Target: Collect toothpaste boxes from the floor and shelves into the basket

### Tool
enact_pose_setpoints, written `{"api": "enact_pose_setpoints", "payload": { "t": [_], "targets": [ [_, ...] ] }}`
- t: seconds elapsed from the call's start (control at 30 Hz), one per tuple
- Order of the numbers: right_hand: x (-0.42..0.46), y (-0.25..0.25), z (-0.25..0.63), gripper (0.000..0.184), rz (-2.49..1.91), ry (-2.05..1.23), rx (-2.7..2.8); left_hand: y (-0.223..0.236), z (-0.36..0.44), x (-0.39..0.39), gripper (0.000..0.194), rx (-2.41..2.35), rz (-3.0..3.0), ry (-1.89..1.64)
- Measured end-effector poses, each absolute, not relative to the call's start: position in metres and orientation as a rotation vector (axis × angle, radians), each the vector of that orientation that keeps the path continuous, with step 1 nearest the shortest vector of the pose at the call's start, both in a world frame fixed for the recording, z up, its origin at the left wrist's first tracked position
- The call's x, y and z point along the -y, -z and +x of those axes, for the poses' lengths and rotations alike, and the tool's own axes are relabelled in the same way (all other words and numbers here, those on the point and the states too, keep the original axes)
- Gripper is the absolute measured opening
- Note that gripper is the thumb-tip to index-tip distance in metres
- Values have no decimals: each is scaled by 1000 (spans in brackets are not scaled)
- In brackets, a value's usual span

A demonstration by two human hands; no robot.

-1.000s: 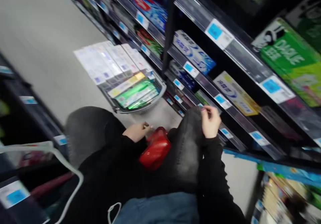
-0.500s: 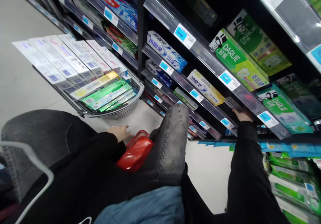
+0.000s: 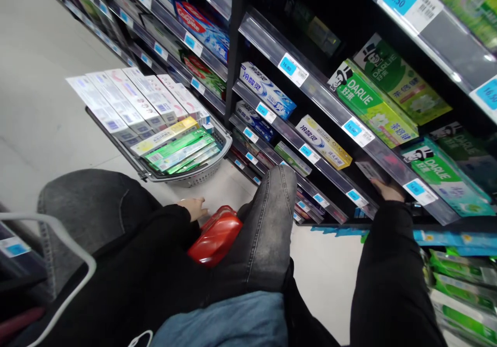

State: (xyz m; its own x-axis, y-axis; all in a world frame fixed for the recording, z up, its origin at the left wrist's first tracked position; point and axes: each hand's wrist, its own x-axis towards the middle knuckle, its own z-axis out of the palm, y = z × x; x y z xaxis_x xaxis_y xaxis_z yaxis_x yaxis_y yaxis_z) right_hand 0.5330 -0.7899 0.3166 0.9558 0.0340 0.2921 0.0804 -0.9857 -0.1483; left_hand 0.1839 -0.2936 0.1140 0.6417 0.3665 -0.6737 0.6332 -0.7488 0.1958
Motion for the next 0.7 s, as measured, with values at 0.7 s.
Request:
{"api": "enact_pose_setpoints", "payload": {
  "t": [0.7],
  "targets": [
    [595, -338, 330, 25, -1562, -19, 1081, -284, 202, 400, 90, 160, 2161, -520]
  ]
}}
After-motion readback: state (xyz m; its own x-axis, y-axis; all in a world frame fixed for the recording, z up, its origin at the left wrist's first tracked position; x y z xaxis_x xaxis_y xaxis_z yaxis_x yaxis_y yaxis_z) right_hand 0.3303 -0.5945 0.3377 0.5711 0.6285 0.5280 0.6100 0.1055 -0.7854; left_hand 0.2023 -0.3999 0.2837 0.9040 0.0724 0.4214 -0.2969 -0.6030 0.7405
